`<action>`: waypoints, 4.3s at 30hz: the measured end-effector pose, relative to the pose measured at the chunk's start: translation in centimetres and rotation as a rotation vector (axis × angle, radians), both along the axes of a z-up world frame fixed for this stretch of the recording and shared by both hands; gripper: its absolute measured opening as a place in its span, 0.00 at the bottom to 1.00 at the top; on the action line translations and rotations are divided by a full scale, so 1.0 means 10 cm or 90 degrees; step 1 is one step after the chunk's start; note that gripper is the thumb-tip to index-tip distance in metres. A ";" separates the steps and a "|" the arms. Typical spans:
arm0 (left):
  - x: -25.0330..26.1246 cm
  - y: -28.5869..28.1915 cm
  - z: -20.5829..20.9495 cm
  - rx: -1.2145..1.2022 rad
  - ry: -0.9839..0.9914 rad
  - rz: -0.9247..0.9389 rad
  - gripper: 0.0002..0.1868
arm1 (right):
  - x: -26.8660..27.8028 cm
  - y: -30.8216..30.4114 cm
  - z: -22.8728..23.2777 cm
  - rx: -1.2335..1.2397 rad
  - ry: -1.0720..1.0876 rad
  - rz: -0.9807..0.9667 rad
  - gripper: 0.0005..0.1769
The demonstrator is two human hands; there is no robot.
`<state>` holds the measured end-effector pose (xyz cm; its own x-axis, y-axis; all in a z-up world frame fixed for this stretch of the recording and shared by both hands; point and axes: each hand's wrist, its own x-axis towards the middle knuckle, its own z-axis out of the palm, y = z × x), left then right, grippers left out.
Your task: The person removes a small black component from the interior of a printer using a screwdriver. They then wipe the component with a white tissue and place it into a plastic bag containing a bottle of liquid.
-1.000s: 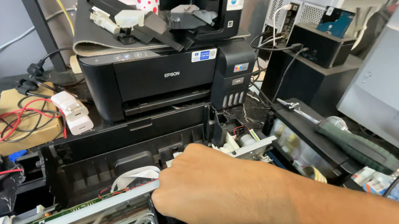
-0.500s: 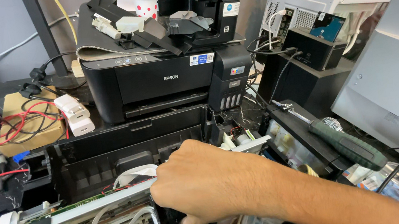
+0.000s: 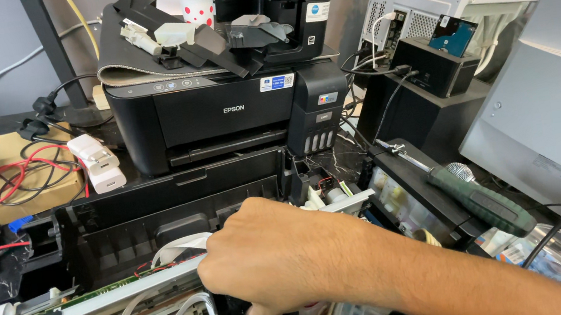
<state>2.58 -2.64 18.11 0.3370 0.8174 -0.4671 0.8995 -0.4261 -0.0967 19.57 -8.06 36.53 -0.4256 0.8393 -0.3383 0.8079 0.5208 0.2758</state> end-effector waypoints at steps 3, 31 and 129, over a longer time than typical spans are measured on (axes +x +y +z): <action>-0.01 0.19 -0.85 0.158 -0.272 0.111 0.19 | 0.02 -0.03 -0.04 0.021 0.011 0.008 0.16; -0.28 -0.61 1.20 -0.064 -0.394 -0.057 0.10 | -0.09 -0.04 0.04 -0.002 -0.020 -0.078 0.15; -0.01 -1.88 1.80 0.136 -0.721 -0.017 0.22 | -0.07 -2.14 -0.04 0.253 0.891 -0.147 0.28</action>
